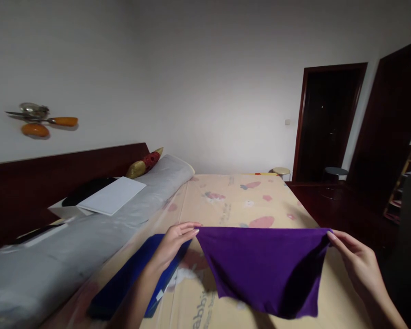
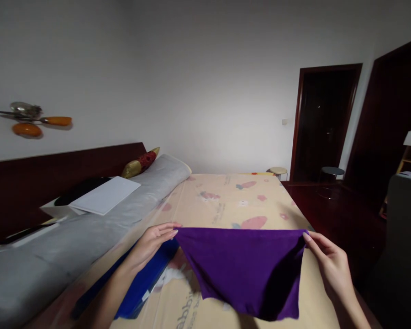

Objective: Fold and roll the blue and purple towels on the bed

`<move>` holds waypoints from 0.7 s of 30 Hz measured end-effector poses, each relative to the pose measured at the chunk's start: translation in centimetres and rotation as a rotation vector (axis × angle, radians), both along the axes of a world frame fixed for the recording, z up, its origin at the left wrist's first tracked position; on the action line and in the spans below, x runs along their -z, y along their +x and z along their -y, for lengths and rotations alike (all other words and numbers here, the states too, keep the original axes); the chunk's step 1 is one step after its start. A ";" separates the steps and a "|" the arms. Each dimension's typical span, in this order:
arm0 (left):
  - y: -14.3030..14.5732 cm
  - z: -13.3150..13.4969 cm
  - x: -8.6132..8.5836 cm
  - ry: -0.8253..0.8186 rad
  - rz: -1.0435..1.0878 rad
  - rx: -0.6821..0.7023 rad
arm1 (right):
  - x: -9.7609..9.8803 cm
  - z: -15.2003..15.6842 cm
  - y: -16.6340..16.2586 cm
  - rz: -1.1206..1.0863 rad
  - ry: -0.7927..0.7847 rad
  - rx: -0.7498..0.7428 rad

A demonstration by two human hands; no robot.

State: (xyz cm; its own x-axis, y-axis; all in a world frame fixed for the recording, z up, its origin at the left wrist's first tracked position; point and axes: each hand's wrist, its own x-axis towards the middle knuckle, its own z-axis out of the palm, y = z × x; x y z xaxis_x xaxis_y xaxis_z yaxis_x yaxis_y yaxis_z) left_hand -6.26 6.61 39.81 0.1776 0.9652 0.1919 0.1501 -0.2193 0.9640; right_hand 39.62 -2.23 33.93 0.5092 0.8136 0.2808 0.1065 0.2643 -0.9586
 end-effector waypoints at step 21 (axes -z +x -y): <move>-1.2 2.7 -1.3 0.016 -0.219 -0.148 | -0.6 0.4 -0.6 -0.084 -0.055 0.056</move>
State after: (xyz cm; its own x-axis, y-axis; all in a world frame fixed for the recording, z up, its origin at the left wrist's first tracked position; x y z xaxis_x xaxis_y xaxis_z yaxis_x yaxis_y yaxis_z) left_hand -7.45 3.90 41.09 0.0735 0.9809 0.1799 0.3868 -0.1943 0.9015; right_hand 38.99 -2.61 34.57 0.5739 0.7963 0.1913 0.0384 0.2072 -0.9776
